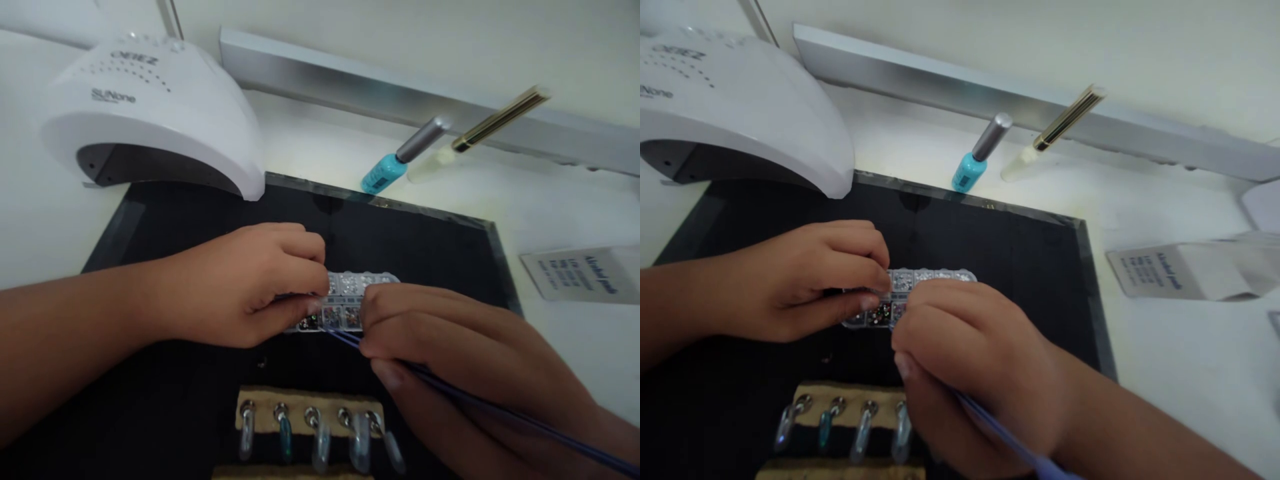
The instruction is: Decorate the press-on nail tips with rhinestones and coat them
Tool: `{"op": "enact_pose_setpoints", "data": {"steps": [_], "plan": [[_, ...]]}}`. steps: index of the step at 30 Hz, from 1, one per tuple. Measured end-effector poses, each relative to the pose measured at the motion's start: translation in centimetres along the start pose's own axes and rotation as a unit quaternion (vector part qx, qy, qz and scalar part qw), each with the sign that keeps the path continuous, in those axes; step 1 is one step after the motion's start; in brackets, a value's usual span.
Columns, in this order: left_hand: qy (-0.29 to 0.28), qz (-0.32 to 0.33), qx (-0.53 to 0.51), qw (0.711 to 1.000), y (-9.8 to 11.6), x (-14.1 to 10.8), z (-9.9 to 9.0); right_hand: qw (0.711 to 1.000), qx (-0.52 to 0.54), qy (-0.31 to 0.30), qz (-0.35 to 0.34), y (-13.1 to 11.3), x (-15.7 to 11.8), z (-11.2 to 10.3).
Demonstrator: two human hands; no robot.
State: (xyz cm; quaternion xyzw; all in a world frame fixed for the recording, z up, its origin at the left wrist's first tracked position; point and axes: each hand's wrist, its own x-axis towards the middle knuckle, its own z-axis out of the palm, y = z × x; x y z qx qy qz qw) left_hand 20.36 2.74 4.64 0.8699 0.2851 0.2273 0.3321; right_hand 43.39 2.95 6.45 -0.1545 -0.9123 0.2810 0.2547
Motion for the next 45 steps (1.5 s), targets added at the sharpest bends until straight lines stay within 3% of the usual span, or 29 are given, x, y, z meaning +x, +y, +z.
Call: {"op": "enact_pose_setpoints", "data": {"steps": [19,22,25,26,31,40,45], "plan": [[0.001,0.003,0.01,1.0,0.0,0.1,0.1,0.998,-0.051,-0.014,0.024,-1.5,0.0,0.4],[0.004,0.008,0.014,1.0,0.0,0.2,0.1,0.997,-0.055,-0.042,0.021,-2.0,0.0,0.3],[0.008,0.018,0.018,1.0,-0.1,0.2,0.2,0.994,-0.079,-0.064,0.041,-2.5,0.0,0.1],[0.009,0.021,0.02,1.0,-0.1,0.3,0.2,0.989,-0.106,-0.06,0.079,-2.7,0.0,0.1],[0.009,0.024,0.032,0.999,-0.1,0.3,0.3,0.993,-0.074,-0.061,0.075,-3.2,0.3,0.2],[0.015,0.036,0.037,0.999,-0.5,0.3,0.5,0.995,-0.057,-0.045,0.076,-2.7,1.2,0.2],[0.013,0.032,0.034,0.999,-0.4,0.3,0.5,0.991,-0.076,-0.071,0.081,-2.5,1.0,0.1]]}}
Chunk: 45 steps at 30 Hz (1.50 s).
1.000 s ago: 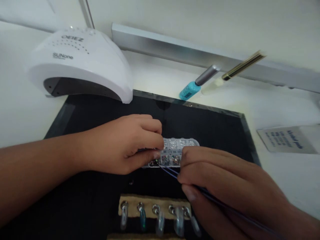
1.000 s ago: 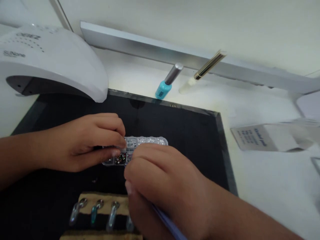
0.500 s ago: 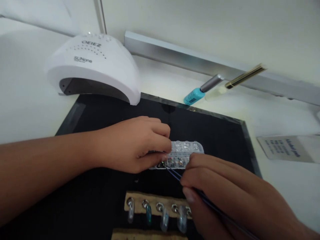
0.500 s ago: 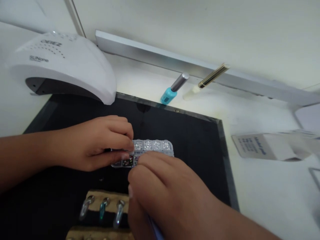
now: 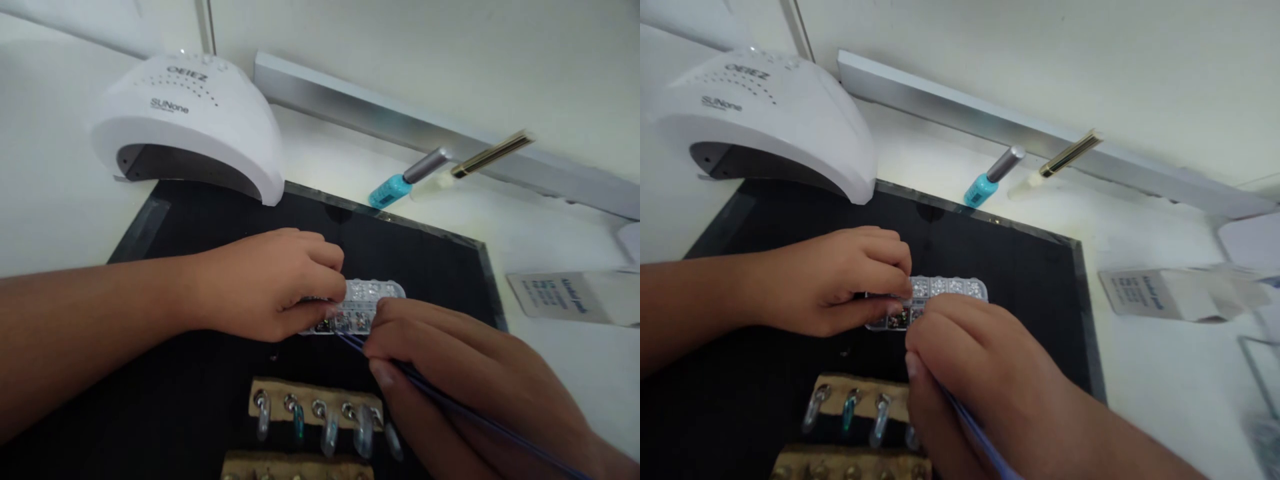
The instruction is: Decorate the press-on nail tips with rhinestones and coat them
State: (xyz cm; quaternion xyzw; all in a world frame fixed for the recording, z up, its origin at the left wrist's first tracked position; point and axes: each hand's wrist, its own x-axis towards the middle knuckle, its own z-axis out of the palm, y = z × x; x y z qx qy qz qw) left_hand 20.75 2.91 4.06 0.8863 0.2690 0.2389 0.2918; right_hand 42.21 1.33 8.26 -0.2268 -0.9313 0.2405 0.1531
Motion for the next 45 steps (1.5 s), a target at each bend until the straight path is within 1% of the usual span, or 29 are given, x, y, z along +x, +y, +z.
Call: {"op": "enact_pose_setpoints", "data": {"steps": [4,9,13,20,26,35,39,43,45], "plan": [[0.0,-0.001,-0.001,1.0,0.04,-0.13,-0.01,1.0,0.0,0.014,-0.009,0.12,-0.28,-0.06],[0.0,-0.002,-0.006,1.0,0.08,-0.19,-0.09,1.0,-0.008,0.009,-0.021,-0.04,-0.41,-0.27],[0.002,0.0,-0.003,1.0,0.12,-0.03,-0.16,1.0,-0.017,0.003,-0.011,-0.37,-0.28,-0.32],[0.004,0.006,0.001,1.0,-0.07,0.02,-0.11,1.0,0.001,-0.004,0.001,-0.32,-0.06,-0.33],[0.003,0.002,0.002,1.0,-0.06,-0.09,-0.07,1.0,-0.003,0.011,-0.007,-0.07,-0.08,-0.15],[0.003,0.001,0.003,1.0,0.01,-0.1,-0.09,1.0,-0.005,0.013,-0.015,-0.09,-0.21,-0.38],[0.002,0.0,0.002,1.0,-0.02,-0.02,-0.09,1.0,-0.024,0.002,0.013,-0.13,-0.17,-0.41],[0.001,-0.003,0.003,1.0,-0.03,0.07,-0.1,1.0,-0.006,0.011,-0.01,-0.13,-0.21,-0.29],[0.0,-0.002,0.001,1.0,-0.03,0.08,-0.11,1.0,-0.005,0.008,-0.009,-0.1,-0.21,-0.26]]}}
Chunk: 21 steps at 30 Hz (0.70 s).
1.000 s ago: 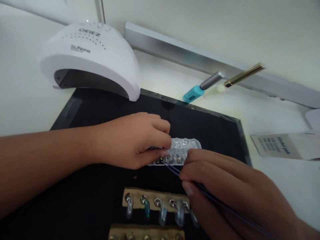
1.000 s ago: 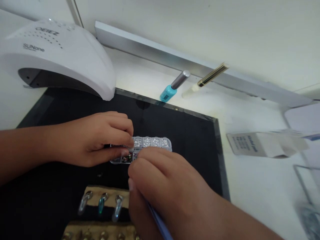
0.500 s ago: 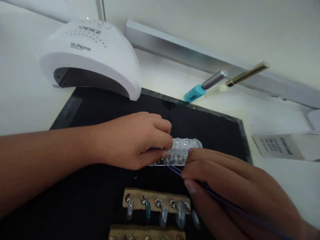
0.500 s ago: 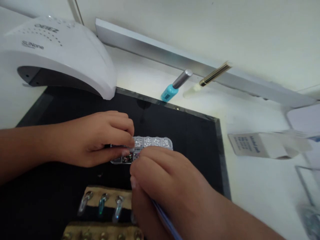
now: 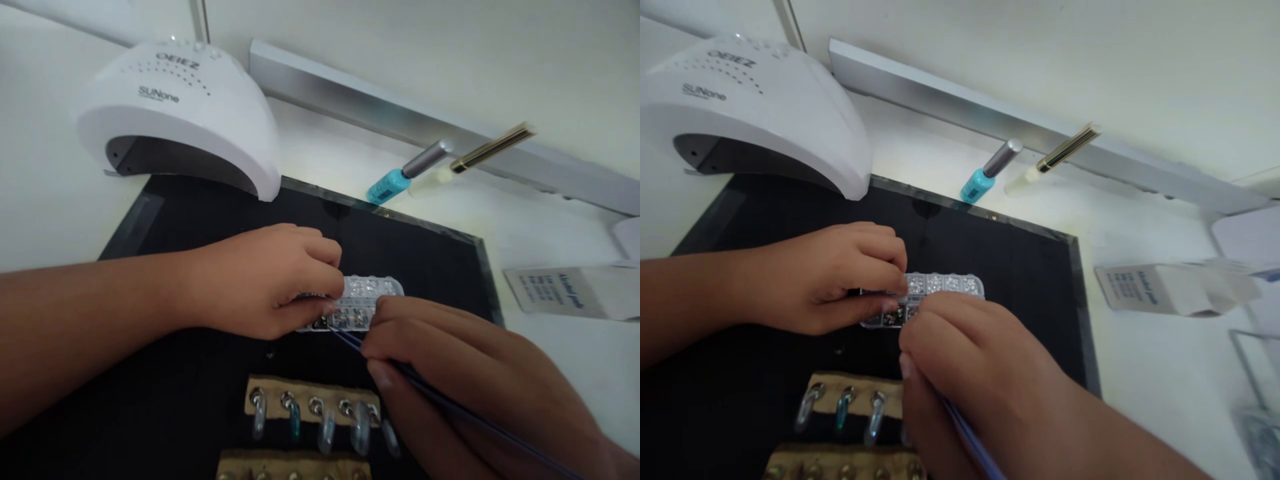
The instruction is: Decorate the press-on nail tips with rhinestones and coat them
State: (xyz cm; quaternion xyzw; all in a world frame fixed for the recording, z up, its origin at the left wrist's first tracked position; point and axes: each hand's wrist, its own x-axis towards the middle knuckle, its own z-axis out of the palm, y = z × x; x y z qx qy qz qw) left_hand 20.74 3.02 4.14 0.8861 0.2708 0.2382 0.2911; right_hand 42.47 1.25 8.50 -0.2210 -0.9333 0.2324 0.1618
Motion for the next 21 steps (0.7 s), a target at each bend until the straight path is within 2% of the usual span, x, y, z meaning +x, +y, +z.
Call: {"op": "enact_pose_setpoints", "data": {"steps": [21], "plan": [[-0.005,-0.005,0.001,1.0,0.1,-0.03,-0.07,1.0,-0.012,0.013,0.005,0.21,-0.19,0.08]]}}
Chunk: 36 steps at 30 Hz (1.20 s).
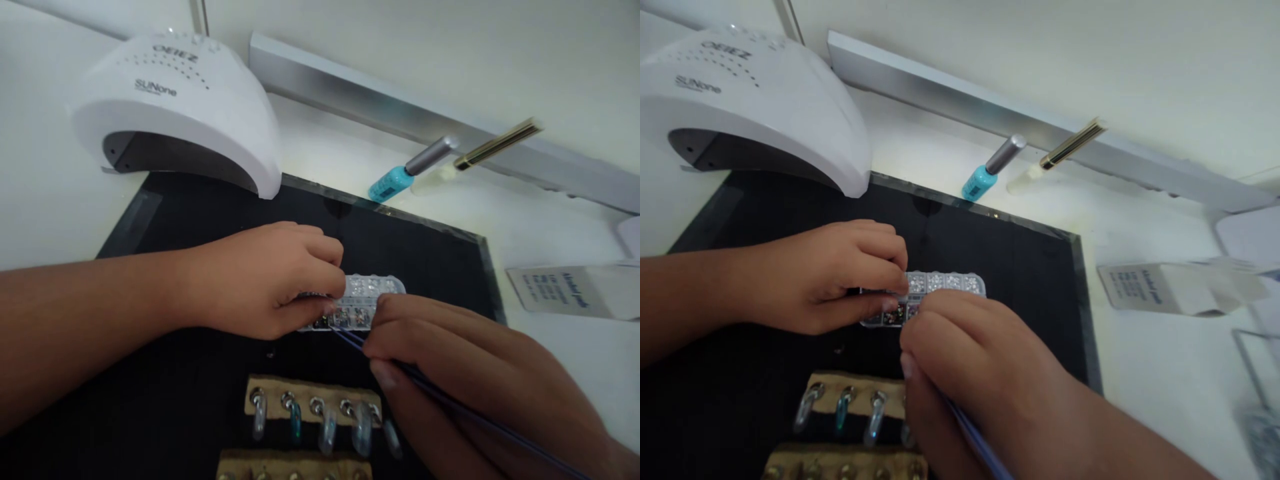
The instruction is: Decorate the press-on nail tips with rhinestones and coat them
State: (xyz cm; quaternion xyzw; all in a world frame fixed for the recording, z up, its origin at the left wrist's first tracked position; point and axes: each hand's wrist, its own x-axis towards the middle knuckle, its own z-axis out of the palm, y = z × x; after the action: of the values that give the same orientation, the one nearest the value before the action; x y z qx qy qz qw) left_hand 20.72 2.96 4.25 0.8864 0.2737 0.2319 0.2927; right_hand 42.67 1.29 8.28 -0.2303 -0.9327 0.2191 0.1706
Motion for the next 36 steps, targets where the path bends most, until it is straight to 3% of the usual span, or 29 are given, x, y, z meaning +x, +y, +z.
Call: {"op": "enact_pose_setpoints", "data": {"steps": [36], "plan": [[0.002,0.002,-0.004,1.0,-0.04,0.0,-0.01,1.0,0.014,-0.009,-0.015,0.26,0.07,-0.02]]}}
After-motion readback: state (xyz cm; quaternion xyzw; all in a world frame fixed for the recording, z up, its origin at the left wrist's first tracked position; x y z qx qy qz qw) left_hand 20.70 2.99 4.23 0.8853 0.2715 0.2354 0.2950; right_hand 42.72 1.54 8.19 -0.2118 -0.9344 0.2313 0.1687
